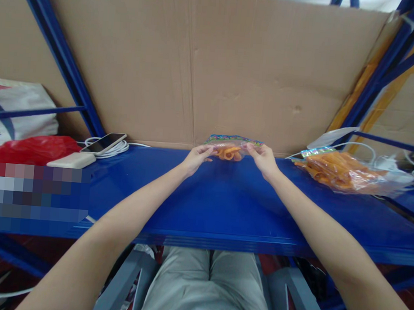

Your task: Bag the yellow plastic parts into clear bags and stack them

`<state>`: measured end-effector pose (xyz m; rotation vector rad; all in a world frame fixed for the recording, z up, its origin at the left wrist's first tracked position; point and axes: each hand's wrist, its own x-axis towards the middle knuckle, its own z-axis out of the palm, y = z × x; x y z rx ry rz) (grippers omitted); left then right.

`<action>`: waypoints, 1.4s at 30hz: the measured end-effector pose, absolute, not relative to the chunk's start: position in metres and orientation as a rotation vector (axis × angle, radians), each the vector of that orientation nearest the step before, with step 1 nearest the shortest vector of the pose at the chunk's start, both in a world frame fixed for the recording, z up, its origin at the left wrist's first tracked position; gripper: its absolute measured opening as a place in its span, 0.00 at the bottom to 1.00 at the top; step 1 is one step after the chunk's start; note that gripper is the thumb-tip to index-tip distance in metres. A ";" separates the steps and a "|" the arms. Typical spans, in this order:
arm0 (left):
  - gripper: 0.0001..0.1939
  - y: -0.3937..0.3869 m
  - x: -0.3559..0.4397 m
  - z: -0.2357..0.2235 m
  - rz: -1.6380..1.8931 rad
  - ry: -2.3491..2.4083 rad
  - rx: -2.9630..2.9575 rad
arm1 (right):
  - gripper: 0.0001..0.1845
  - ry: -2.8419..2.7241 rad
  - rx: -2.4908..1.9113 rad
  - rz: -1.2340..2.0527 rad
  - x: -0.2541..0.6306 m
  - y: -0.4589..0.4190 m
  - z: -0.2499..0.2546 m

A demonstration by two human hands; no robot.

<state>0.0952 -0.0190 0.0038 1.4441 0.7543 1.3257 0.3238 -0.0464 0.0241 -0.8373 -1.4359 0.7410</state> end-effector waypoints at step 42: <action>0.11 -0.021 0.084 0.022 1.264 0.984 1.162 | 0.12 -1.783 -0.981 1.149 0.338 -0.062 0.028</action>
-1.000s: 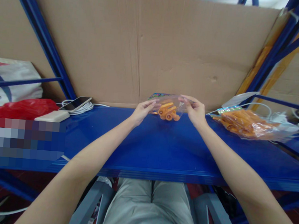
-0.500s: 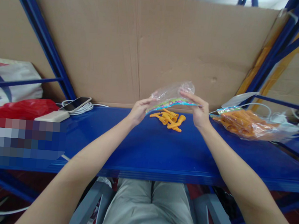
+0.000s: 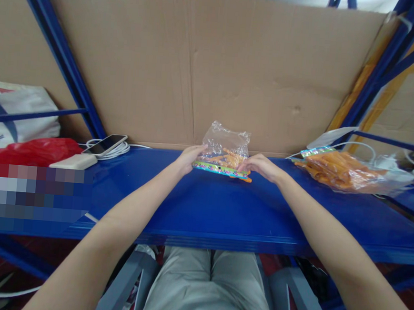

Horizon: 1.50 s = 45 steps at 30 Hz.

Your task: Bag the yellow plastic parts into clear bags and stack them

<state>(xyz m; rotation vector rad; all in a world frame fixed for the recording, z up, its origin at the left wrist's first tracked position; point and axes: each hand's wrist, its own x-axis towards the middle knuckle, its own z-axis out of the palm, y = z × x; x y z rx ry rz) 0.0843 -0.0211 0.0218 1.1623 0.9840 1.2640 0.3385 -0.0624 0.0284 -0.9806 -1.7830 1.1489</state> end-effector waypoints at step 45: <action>0.17 -0.053 0.119 0.015 1.410 1.233 1.426 | 0.04 -0.988 -0.932 1.223 0.319 -0.052 0.018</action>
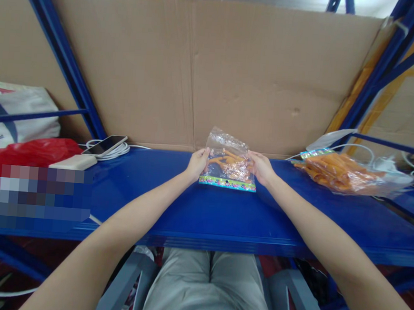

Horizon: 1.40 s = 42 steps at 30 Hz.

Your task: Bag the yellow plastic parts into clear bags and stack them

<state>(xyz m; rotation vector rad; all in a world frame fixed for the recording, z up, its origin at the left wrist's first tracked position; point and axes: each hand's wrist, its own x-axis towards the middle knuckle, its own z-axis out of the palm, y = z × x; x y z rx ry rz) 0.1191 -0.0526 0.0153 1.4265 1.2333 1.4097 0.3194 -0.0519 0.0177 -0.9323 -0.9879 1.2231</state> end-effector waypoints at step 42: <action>0.14 -0.041 0.103 0.023 1.496 1.051 1.376 | 0.12 -1.128 -0.871 1.008 0.318 -0.047 0.010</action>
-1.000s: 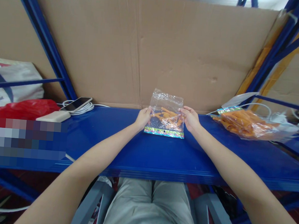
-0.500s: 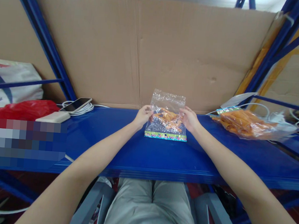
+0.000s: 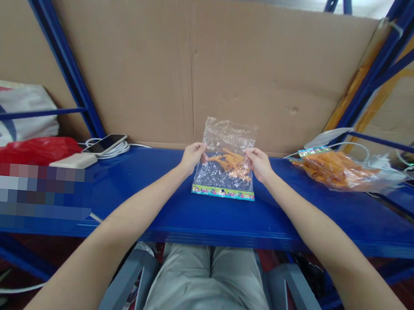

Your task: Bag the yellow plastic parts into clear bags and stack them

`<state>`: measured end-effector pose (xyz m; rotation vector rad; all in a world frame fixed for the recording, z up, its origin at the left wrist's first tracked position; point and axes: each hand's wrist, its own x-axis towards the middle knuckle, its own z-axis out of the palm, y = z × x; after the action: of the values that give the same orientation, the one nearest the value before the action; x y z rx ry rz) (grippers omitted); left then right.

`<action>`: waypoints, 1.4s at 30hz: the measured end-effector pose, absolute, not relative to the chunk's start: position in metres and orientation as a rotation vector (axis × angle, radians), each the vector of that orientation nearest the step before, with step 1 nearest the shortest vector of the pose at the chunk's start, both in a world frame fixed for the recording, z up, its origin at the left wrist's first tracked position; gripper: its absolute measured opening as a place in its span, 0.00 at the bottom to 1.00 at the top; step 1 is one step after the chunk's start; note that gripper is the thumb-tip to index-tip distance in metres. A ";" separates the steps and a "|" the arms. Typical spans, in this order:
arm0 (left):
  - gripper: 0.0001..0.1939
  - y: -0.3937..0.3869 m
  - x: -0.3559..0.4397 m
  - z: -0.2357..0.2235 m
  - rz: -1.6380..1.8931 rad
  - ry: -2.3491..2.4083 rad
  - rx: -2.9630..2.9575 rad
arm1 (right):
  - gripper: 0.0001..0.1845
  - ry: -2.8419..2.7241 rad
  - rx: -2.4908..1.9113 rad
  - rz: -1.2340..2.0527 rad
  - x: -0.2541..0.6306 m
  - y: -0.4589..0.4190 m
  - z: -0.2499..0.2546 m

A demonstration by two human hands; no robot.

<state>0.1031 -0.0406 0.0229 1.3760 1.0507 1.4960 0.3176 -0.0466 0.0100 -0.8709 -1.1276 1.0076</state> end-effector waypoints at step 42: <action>0.13 -0.029 0.089 0.011 0.991 1.057 1.461 | 0.18 -0.914 -0.984 1.135 0.325 -0.058 0.026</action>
<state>0.0894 -0.0292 0.0114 1.4612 1.0565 0.9915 0.3251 -0.0580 0.0264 -0.9842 -0.9144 1.1351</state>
